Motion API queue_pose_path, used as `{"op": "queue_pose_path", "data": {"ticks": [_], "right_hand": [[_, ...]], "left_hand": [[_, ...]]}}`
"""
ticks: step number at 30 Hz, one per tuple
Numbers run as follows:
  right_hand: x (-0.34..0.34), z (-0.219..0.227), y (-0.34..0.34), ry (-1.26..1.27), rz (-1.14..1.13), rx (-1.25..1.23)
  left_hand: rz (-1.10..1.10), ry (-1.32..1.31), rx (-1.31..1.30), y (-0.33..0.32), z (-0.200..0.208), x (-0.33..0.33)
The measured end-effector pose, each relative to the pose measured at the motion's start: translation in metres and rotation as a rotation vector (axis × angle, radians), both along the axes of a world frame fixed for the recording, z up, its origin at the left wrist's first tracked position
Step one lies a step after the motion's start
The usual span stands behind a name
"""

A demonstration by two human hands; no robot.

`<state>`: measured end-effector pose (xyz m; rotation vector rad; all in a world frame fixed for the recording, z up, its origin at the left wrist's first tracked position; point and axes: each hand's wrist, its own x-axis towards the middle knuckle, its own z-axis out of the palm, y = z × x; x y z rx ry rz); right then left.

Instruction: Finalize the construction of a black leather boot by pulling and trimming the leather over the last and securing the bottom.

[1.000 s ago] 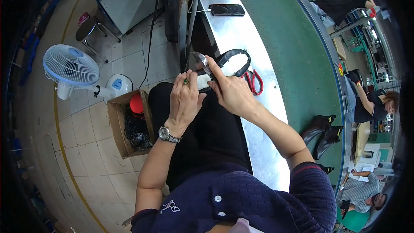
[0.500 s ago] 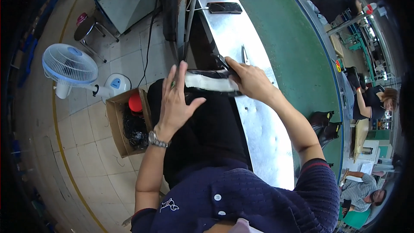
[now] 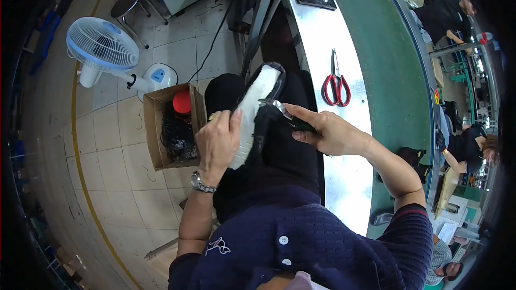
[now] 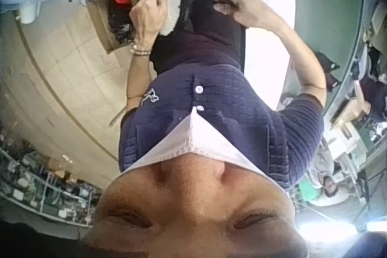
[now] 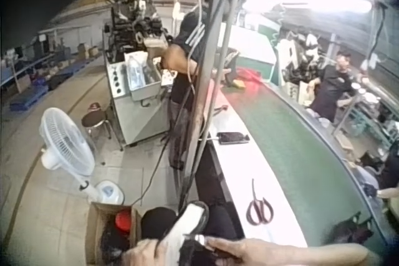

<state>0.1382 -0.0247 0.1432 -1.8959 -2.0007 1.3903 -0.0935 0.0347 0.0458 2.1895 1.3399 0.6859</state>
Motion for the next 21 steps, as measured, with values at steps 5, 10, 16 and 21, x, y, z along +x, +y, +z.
{"op": "queue_pose_path", "data": {"ticks": [5,10,16,21], "right_hand": [[-0.015,0.016,0.011,-0.088,0.079,-0.098],[-0.028,0.023,0.025,-0.199,0.246,-0.15],[-0.02,0.007,0.012,-0.19,0.288,-0.043],[-0.014,-0.01,-0.008,-0.209,0.253,0.136]], "left_hand": [[-0.041,-0.155,-0.132,-0.018,-0.007,0.0],[-0.084,-0.158,-0.162,-0.029,-0.005,0.008],[-0.141,-0.07,-0.281,-0.029,0.0,0.007],[-0.195,-1.33,-1.586,-0.006,-0.024,0.008]]}}
